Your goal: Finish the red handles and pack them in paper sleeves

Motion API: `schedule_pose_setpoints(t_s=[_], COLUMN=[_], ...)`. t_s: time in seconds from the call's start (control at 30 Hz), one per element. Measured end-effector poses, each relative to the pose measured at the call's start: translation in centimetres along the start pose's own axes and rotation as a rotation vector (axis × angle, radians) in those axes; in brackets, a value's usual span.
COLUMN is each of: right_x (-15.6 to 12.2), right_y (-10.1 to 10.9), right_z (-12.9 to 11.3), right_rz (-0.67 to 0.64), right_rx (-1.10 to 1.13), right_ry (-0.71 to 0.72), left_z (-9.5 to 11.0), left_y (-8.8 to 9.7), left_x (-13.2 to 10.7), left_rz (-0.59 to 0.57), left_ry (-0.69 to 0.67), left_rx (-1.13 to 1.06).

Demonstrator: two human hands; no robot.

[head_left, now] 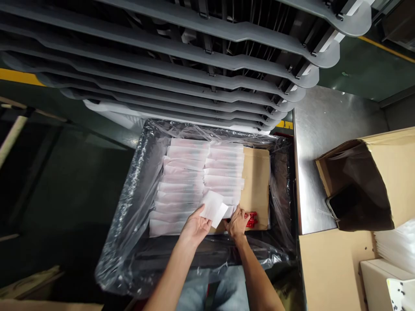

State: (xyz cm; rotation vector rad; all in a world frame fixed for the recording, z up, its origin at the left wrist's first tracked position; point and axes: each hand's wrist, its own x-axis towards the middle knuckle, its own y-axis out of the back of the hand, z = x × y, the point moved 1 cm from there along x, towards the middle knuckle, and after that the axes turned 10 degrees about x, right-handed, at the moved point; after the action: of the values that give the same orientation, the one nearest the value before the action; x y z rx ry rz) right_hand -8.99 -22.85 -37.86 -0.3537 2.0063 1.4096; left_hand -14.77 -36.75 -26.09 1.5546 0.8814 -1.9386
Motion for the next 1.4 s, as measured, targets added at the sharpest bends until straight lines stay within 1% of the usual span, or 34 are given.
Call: schedule_pose_setpoints(t_s=[0.07, 0.17, 0.33, 0.47, 0.53, 0.63, 0.73, 0.8, 0.83, 0.87, 0.9, 0.93, 0.97, 1.0, 1.03, 1.1, 1.17, 1.3, 1.4], right_x=[-0.2, -0.9, -2.0, -2.4, -2.6, -3.5, -6.0, -8.5, -9.8, -11.1, -12.3, -13.2, -14.0, -14.6, -15.1, -15.5, -15.7, -15.8, -15.6], right_y=[0.5, 1.9, 5.4, 8.3, 9.8, 12.4, 15.0, 15.9, 16.1, 15.9, 15.5, 14.9, 14.1, 13.2, 12.4, 11.0, 10.1, 9.6, 9.6], right_z=[0.2, 1.3, 4.5, 6.5, 7.1, 7.9, 8.6, 8.7, 8.6, 8.4, 8.1, 7.7, 7.3, 6.9, 6.6, 6.3, 6.7, 8.2, 8.9], right_rz=[-0.002, -0.002, -0.023, -0.034, 0.004, 0.117, 0.264, 0.364, 0.424, 0.469, 0.488, 0.478, 0.442, 0.388, 0.346, 0.356, 0.406, 0.422, 0.461], right_rx=[0.006, 0.001, -0.012, 0.001, 0.02, 0.074, 0.183, 0.281, 0.397, 0.571, 0.795, 1.046, 1.288, 1.482, 1.601, 1.711, 1.734, 1.765, 1.792], right_ry=[0.02, 0.069, 0.203, 0.25, 0.218, 0.094, -0.065, -0.143, -0.174, -0.197, -0.216, -0.238, -0.262, -0.289, -0.316, -0.373, -0.417, -0.45, -0.454], left_z=[-0.1, -0.1, -0.6, -2.0, -2.9, -4.0, -4.9, -5.5, -5.8, -6.0, -6.3, -6.6, -6.8, -7.0, -7.2, -7.5, -7.6, -7.7, -7.9], left_y=[0.1, 0.0, -0.9, -2.0, -2.6, -3.4, -4.1, -4.7, -5.0, -5.3, -5.5, -5.8, -6.1, -6.3, -6.5, -6.9, -7.1, -7.2, -7.2], left_x=[0.5, 1.1, 0.9, 0.6, 0.5, 0.4, 0.4, 0.6, 0.7, 0.9, 1.1, 1.3, 1.4, 1.5, 1.6, 1.5, 1.4, 1.1, 0.9], left_rz=[0.008, 0.015, 0.012, 0.009, 0.01, 0.011, 0.005, 0.002, 0.004, 0.007, 0.013, 0.018, 0.022, 0.023, 0.021, 0.01, -0.004, -0.03, -0.067], left_ry=[0.004, -0.001, 0.0, 0.014, 0.014, 0.002, -0.017, -0.028, -0.033, -0.039, -0.045, -0.052, -0.061, -0.071, -0.082, -0.105, -0.128, -0.181, -0.224], left_rx=[0.005, 0.001, 0.005, 0.039, 0.063, 0.092, 0.113, 0.125, 0.13, 0.134, 0.139, 0.145, 0.15, 0.155, 0.16, 0.172, 0.182, 0.198, 0.222])
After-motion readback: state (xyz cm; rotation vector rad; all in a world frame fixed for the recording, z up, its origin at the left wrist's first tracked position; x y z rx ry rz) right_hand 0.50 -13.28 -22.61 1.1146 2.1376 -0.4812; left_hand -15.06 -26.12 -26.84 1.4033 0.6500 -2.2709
